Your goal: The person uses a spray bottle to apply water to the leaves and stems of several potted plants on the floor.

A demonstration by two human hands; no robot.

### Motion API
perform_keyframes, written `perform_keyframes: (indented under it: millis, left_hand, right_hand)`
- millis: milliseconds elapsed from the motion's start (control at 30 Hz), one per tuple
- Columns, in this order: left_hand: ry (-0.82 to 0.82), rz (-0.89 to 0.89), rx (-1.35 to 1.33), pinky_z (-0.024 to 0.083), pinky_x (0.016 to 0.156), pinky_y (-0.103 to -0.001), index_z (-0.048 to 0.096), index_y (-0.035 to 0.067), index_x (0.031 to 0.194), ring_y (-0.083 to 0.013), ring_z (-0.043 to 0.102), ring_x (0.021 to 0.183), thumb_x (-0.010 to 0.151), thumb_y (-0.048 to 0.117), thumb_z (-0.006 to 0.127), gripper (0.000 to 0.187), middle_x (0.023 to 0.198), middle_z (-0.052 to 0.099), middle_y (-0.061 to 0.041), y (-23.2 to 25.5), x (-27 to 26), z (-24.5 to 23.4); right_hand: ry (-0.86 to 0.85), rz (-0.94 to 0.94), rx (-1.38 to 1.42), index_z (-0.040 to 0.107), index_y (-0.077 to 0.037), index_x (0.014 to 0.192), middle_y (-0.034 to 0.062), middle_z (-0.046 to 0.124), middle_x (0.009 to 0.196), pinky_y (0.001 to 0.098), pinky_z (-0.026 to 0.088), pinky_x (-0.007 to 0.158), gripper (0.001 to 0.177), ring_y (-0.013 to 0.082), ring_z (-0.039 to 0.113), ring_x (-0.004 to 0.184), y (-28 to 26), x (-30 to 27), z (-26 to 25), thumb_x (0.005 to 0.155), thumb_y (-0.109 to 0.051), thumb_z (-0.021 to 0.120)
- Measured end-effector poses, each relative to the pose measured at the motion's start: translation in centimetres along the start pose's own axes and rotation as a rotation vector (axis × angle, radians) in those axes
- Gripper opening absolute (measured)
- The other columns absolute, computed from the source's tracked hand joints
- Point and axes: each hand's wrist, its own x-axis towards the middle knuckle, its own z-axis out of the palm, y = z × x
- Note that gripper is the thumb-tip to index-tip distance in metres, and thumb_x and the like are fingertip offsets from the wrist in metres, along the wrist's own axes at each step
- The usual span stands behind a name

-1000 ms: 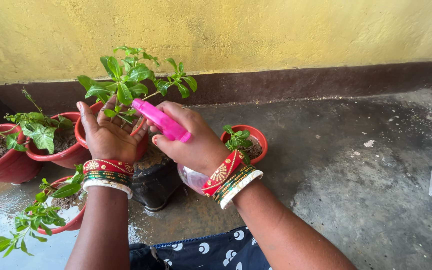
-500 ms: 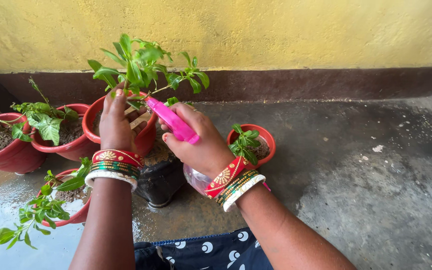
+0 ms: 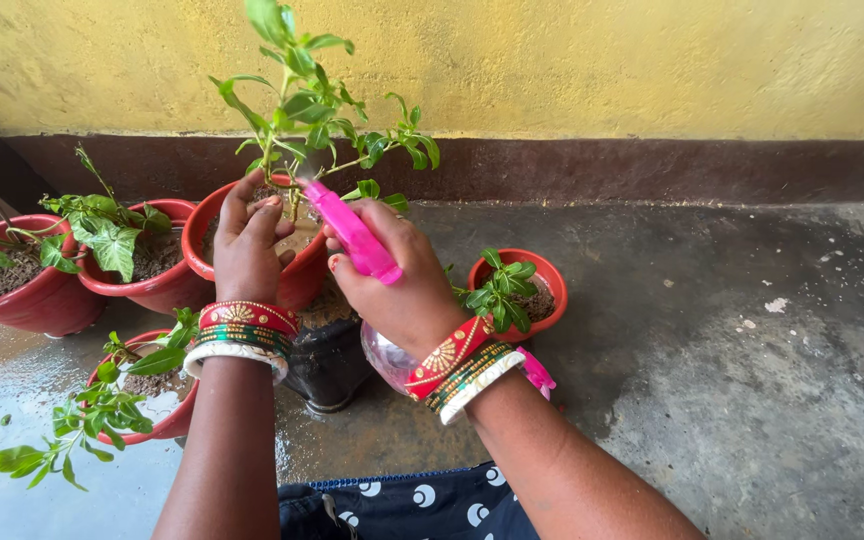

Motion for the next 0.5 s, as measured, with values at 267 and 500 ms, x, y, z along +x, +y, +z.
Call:
perform_keyframes:
  millis: [267, 500]
  left_hand:
    - [0.284, 0.489, 0.601, 0.038, 0.113, -0.051, 0.045, 0.015, 0.155, -0.0362, 0.041, 0.138, 0.083, 0.019, 0.088, 0.084, 0.153, 0.041, -0.017, 0.8, -0.8, 2.4]
    - [0.148, 0.439, 0.775, 0.030, 0.108, -0.056, 0.032, 0.026, 0.158, -0.0358, 0.033, 0.140, 0.069, 0.029, 0.094, 0.109, 0.149, 0.055, -0.002, 6.3, 1.0, 6.1]
  right_hand:
    - [0.010, 0.090, 0.144, 0.061, -0.006, 0.123, 0.0079, 0.074, 0.111, 0.0367, 0.058, 0.078, 0.036, 0.0232, 0.072, 0.093, -1.3, 0.2, -0.6, 0.089, -0.003, 0.071]
    - [0.032, -0.111, 0.041, 0.061, -0.005, 0.123, 0.0086, 0.074, 0.111, 0.0339, 0.059, 0.093, 0.037, 0.0222, 0.075, 0.107, -0.5, -0.3, -0.3, 0.088, -0.002, 0.072]
